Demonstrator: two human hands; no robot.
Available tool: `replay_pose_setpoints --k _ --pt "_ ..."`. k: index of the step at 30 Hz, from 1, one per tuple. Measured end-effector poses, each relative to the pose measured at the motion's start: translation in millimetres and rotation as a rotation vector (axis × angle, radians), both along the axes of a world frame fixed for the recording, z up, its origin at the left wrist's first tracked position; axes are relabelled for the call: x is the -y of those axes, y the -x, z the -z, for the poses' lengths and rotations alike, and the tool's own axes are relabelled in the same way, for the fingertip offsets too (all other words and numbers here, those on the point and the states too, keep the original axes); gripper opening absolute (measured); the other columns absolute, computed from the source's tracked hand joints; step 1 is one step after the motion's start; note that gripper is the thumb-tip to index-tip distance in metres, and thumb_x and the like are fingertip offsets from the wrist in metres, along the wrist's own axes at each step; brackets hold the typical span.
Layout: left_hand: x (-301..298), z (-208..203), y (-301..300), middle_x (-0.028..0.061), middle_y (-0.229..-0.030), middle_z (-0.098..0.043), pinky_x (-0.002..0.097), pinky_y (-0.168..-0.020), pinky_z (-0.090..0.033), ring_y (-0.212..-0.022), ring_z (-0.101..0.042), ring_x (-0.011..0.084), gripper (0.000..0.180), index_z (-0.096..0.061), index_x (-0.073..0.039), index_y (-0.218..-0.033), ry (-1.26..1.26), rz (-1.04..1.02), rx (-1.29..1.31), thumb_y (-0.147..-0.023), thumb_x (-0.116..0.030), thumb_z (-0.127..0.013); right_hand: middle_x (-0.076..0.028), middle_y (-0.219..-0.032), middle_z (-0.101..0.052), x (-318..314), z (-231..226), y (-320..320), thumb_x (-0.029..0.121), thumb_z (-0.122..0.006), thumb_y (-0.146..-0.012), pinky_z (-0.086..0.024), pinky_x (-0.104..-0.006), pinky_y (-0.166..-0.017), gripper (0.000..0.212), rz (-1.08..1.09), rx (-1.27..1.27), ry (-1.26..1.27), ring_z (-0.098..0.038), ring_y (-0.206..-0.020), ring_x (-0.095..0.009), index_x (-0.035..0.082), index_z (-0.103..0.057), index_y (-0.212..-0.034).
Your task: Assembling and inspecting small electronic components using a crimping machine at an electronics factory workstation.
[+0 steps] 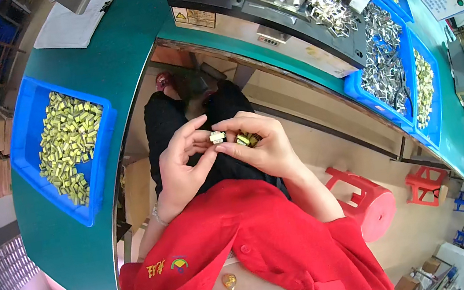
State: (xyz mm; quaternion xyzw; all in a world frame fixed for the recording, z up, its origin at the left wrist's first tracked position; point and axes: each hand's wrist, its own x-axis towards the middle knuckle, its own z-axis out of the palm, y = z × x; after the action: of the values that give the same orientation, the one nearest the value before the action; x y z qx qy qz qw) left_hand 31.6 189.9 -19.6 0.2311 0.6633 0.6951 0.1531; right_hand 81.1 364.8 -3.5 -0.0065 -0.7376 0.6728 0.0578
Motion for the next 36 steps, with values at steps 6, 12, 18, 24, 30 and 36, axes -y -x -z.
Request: replay_pose_setpoints --k 6,12,18,24,30,36 --pt "15 -23 6 0.0149 -0.105 -0.067 0.0309 -0.082 -0.053 -0.094 -0.068 0.0226 0.055 -0.047 0.000 -0.130 0.227 -0.005 -0.289 -0.080 0.002 -0.069 -0.004 -0.077 -0.060 -18 -8 9 0.003 -0.076 -0.074 -0.042 -0.0248 -0.062 0.023 0.062 -0.163 -0.221 -0.055 -0.071 -0.011 0.003 -0.071 -0.097" --pt "91 -44 23 0.0153 -0.106 -0.065 0.0314 -0.086 -0.049 -0.095 -0.064 0.0211 0.044 -0.051 0.003 -0.128 0.552 -0.590 -0.436 -0.085 0.007 -0.059 -0.002 -0.076 -0.055 -92 -35 55 0.000 -0.074 -0.073 -0.041 -0.0238 -0.065 0.019 0.604 -0.337 -0.417 -0.051 -0.072 -0.011 0.002 -0.071 -0.091" --pt "164 -35 36 0.0193 -0.110 -0.064 0.0368 -0.082 -0.050 -0.098 -0.064 0.0280 0.045 -0.051 -0.004 -0.132 0.853 -0.795 -0.469 -0.088 -0.003 -0.061 -0.004 -0.073 -0.058 -125 -53 92 0.005 -0.071 -0.075 -0.044 -0.0274 -0.066 0.012 0.657 -0.494 -0.536 -0.054 -0.072 -0.016 0.003 -0.072 -0.086" --pt "180 -28 36 0.0205 -0.111 -0.064 0.0386 -0.081 -0.051 -0.099 -0.064 0.0299 0.043 -0.052 -0.005 -0.131 0.975 -0.805 -0.429 -0.088 -0.004 -0.060 -0.008 -0.083 -0.068 -132 -56 106 0.008 -0.071 -0.076 -0.047 -0.0294 -0.071 0.007 0.603 -0.527 -0.585 -0.058 -0.078 -0.019 0.002 -0.070 -0.078" --pt "188 -20 39 0.0189 -0.111 -0.064 0.0383 -0.080 -0.050 -0.097 -0.064 0.0297 0.040 -0.054 -0.004 -0.127 0.987 -0.777 -0.447 -0.087 -0.003 -0.061 -0.009 -0.082 -0.069 -136 -51 110 0.010 -0.071 -0.077 -0.047 -0.0294 -0.070 0.009 0.597 -0.552 -0.629 -0.059 -0.078 -0.020 0.001 -0.070 -0.077" --pt "190 -21 37 0.0179 -0.105 -0.065 0.0374 -0.078 -0.051 -0.091 -0.064 0.0290 0.036 -0.059 -0.001 -0.119 0.980 -0.740 -0.428 -0.084 -0.001 -0.063 -0.009 -0.073 -0.063 -130 -48 112 0.011 -0.072 -0.076 -0.046 -0.0305 -0.066 0.016 0.694 -0.565 -0.697 -0.057 -0.072 -0.021 0.000 -0.071 -0.088"
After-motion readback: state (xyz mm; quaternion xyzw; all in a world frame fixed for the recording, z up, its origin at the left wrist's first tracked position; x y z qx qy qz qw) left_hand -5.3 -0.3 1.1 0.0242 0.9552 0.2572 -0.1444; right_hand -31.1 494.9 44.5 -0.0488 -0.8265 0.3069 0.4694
